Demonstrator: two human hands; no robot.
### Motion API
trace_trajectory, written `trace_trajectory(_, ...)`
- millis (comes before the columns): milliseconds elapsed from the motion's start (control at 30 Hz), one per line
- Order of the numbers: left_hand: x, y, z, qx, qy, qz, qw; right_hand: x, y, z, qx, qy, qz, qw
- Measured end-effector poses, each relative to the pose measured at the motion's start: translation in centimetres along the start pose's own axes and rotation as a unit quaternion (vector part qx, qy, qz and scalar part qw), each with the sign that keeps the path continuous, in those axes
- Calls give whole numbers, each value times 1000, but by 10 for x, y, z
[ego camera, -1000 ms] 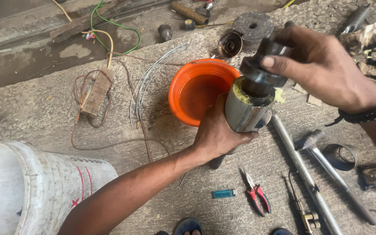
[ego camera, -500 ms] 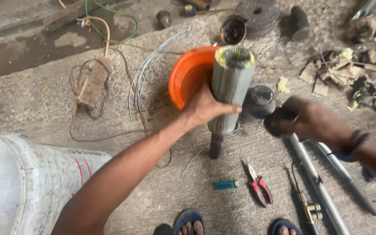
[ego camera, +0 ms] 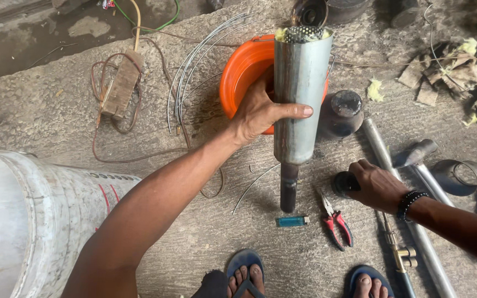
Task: The person inserts a perforated metal mesh into a cylindrical metal pipe, then places a black cap on top. They use a hammer to tap the cap into place and later use pliers to adjust the mesh inside the pipe.
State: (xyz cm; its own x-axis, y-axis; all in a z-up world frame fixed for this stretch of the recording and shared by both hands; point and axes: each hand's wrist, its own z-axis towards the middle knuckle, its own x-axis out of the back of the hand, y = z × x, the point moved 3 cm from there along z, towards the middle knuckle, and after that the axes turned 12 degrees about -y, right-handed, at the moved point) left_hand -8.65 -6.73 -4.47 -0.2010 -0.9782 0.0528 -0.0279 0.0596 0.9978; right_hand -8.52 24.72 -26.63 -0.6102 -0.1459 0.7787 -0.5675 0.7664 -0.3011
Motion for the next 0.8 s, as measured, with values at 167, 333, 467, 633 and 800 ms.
trace_trajectory(167, -20, 9, -8, 7, -50, -28, 998, 1, -3, -1, 7, -15, 7, 1000)
trace_trajectory(333, -27, 11, -15, 1, -78, -21, 997, 49, -38, -13, 1, -29, 34, 999)
trace_trajectory(467, -31, 10, -20, 26, -58, 63, 996, 131, -89, -39, 110, 126, 90, 982)
trace_trajectory(633, -43, -1, -24, 37, 6, 225, 974, 227, -128, -89, 151, 281, 230, 919)
trace_trajectory(800, -51, -1, -25, -7, 55, 235, 970, 256, -153, -109, 273, 381, -46, 882)
